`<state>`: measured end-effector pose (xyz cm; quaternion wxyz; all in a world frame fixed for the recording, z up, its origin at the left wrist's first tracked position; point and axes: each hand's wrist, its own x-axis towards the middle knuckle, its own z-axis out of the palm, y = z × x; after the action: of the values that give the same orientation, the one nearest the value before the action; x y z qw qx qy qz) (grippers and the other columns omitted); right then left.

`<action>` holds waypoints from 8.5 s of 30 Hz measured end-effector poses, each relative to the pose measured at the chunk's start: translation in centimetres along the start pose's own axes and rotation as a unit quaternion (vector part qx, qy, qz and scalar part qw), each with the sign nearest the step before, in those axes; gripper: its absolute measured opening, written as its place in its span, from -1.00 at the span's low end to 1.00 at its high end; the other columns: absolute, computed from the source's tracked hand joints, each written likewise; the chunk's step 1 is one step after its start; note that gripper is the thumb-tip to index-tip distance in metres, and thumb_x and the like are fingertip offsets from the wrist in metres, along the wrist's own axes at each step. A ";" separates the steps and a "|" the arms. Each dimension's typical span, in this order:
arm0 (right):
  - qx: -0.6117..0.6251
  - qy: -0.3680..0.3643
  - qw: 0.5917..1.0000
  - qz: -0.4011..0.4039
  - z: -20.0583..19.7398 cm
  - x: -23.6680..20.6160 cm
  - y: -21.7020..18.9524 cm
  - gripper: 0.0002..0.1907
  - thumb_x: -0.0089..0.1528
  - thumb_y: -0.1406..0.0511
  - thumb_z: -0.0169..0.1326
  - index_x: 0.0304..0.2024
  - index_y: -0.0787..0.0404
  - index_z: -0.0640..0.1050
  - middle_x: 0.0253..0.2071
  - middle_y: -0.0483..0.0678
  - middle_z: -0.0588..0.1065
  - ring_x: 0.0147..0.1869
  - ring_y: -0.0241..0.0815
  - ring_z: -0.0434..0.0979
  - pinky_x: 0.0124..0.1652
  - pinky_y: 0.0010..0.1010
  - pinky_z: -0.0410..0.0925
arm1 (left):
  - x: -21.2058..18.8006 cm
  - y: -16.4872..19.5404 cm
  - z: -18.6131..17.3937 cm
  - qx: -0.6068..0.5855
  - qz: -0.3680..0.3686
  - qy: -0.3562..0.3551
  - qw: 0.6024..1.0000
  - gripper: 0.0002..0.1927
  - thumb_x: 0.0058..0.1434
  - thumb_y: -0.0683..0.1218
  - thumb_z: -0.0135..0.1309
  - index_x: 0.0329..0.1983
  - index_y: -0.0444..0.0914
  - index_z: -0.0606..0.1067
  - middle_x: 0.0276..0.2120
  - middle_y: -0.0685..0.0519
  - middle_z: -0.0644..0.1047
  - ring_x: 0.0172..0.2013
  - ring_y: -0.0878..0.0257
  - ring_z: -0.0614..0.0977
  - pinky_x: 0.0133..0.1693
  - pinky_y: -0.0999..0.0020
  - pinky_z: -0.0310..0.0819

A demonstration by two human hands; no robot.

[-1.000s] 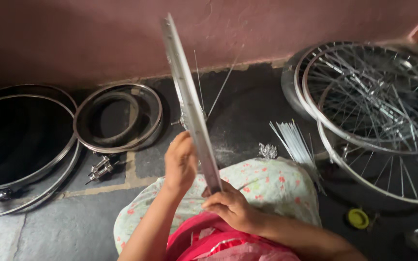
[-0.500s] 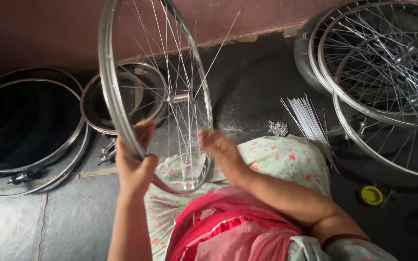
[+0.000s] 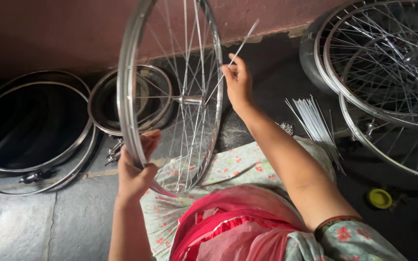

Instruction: The person sits on the floor and inserts metal spokes into the hub and rim of a bicycle wheel. They repeatedly pick up spokes, thread them through the hub, and secure them into the rim holes, rotating the wheel as needed to access different positions.

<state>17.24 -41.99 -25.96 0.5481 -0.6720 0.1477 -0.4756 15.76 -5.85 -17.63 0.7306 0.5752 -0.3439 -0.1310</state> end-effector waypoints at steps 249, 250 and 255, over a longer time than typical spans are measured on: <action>0.154 -0.060 0.955 0.247 -14.7 -12.6 -10.2 -0.89 0.35 0.42 -0.02 -0.08 0.29 0.47 -0.18 0.12 0.60 -0.19 -0.12 0.66 -0.10 -0.32 0.56 | 7.0 -2.4 17.9 0.073 0.045 0.018 0.996 -0.54 -0.06 -0.28 0.10 -0.03 -0.29 0.38 -0.19 0.02 0.42 -0.16 0.24 0.46 -0.07 0.33 0.42; 0.144 -0.084 0.969 0.183 -14.3 -11.9 -12.0 -0.91 0.37 0.43 -0.02 -0.07 0.28 0.46 -0.15 0.11 0.60 -0.14 -0.13 0.66 -0.06 -0.34 0.56 | 6.7 -2.5 18.3 0.067 0.039 0.025 0.997 -0.54 -0.06 -0.28 0.09 -0.03 -0.29 0.38 -0.22 0.03 0.42 -0.18 0.25 0.47 -0.09 0.34 0.43; -0.047 -0.140 0.980 -0.135 -11.1 -9.5 -19.2 -0.87 0.39 0.50 0.10 -0.06 0.28 0.44 0.04 0.09 0.61 0.07 -0.09 0.66 0.08 -0.39 0.52 | 5.2 -2.9 20.1 0.065 0.089 0.027 0.994 -0.55 0.00 -0.28 0.08 0.01 -0.29 0.38 -0.20 0.04 0.40 -0.18 0.21 0.47 -0.09 0.31 0.42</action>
<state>-2.62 -34.95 -14.24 0.4619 -0.7707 -0.0012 -0.4389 7.05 -24.86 -16.47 0.7091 0.5923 -0.3815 -0.0273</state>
